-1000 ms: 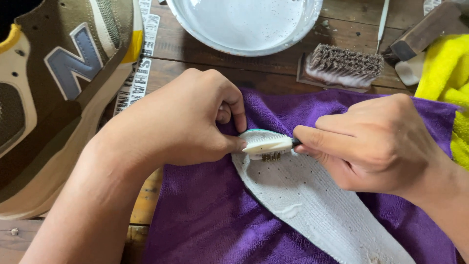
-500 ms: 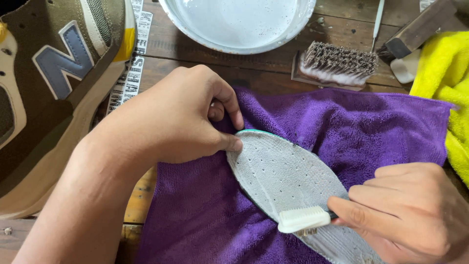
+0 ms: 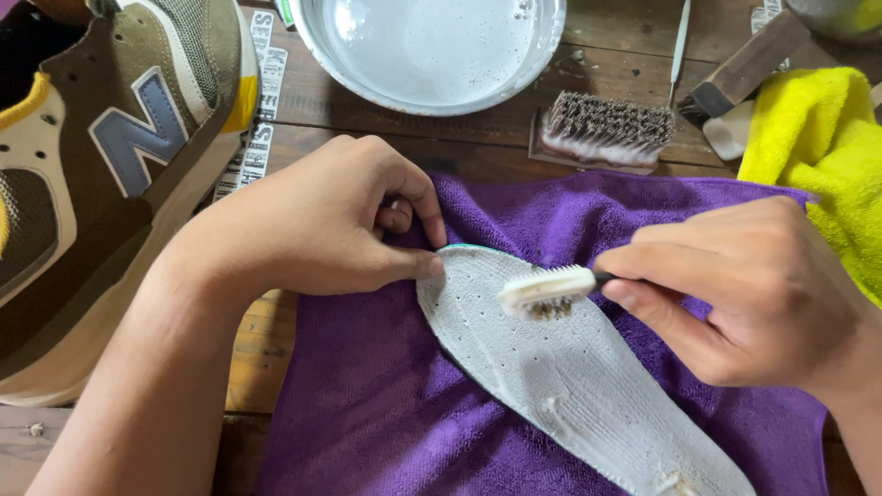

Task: Scrubbing a shoe insole with a brush and soapy water on a workbench to clean it.

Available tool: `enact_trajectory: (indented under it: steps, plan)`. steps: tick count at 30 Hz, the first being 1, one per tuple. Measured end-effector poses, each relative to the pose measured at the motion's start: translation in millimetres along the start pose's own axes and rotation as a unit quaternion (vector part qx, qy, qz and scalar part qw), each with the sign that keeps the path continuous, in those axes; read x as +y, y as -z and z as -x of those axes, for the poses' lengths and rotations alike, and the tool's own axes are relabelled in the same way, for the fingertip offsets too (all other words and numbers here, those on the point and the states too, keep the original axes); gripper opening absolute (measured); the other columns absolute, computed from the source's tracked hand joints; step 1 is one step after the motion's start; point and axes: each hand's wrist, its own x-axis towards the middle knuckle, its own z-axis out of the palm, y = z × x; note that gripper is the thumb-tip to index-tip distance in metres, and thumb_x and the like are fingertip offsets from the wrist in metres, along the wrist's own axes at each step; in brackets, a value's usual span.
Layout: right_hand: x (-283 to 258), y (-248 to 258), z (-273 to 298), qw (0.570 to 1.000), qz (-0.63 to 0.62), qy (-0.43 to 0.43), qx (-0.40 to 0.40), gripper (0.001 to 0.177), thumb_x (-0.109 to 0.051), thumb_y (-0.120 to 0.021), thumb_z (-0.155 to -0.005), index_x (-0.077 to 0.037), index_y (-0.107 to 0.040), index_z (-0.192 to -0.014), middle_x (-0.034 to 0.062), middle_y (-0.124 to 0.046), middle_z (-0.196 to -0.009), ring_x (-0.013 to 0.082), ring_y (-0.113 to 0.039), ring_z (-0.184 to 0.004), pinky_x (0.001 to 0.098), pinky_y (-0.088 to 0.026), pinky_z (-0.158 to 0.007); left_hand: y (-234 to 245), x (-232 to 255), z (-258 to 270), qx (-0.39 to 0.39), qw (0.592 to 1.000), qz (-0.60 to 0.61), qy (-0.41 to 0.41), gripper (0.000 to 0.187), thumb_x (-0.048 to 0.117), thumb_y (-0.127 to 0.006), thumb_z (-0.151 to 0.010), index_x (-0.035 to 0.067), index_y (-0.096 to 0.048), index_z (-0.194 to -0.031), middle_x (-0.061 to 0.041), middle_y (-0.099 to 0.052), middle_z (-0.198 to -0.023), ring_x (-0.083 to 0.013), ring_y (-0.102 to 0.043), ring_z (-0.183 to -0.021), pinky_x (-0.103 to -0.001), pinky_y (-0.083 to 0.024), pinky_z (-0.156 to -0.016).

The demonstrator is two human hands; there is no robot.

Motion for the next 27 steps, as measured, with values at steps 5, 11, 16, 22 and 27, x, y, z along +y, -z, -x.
enact_trajectory:
  steps: [5,11,16,22,27]
  plan:
    - [5,-12,-24,0.999,-0.014,0.028,0.019,0.01,-0.007,-0.071,-0.105,-0.002,-0.079,-0.102,0.0086,-0.078,-0.092,0.0248,-0.072,-0.067,0.0389,-0.053,-0.056,2,-2,0,-0.013,0.999,0.033,-0.002,0.008,0.025,-0.088,-0.089,0.022,-0.095,-0.089,0.006,-0.05,-0.058,-0.0118,-0.041,-0.059,-0.032,-0.038,-0.06]
    - [7,-23,-24,0.998,-0.009,0.029,0.057,0.012,-0.004,-0.068,-0.106,-0.002,-0.079,-0.101,0.0093,-0.078,-0.091,0.0278,-0.065,-0.065,0.0408,-0.048,-0.06,3,-2,1,-0.018,0.999,0.037,0.008,0.01,0.023,-0.085,-0.088,0.022,-0.095,-0.09,0.006,-0.052,-0.059,-0.0117,-0.042,-0.06,-0.032,-0.038,-0.06]
    - [2,-24,-24,0.996,0.009,0.04,0.078,0.013,-0.004,-0.07,-0.107,0.001,-0.081,-0.105,0.013,-0.081,-0.095,0.0281,-0.074,-0.075,0.0427,-0.053,-0.067,4,1,1,-0.018,0.999,0.026,0.013,0.012,0.025,-0.085,-0.087,0.024,-0.096,-0.092,0.006,-0.059,-0.062,-0.0109,-0.047,-0.061,-0.031,-0.041,-0.061]
    - [-11,-24,-29,0.992,0.105,0.04,0.064,0.012,-0.011,-0.072,-0.111,-0.009,-0.082,-0.106,0.0038,-0.081,-0.094,0.0232,-0.07,-0.074,0.0431,-0.05,-0.072,4,0,2,-0.011,1.0,0.013,0.01,0.014,0.026,-0.083,-0.086,0.027,-0.095,-0.093,0.007,-0.062,-0.066,-0.012,-0.052,-0.063,-0.032,-0.044,-0.063]
    - [-12,-29,-23,0.996,0.083,0.001,0.044,0.01,-0.006,-0.07,-0.107,-0.006,-0.08,-0.108,0.005,-0.08,-0.094,0.0271,-0.064,-0.059,0.0408,-0.046,-0.054,2,-4,0,-0.004,1.0,0.004,-0.008,0.013,0.027,-0.084,-0.085,0.028,-0.094,-0.093,0.007,-0.067,-0.068,-0.0121,-0.057,-0.064,-0.032,-0.046,-0.064]
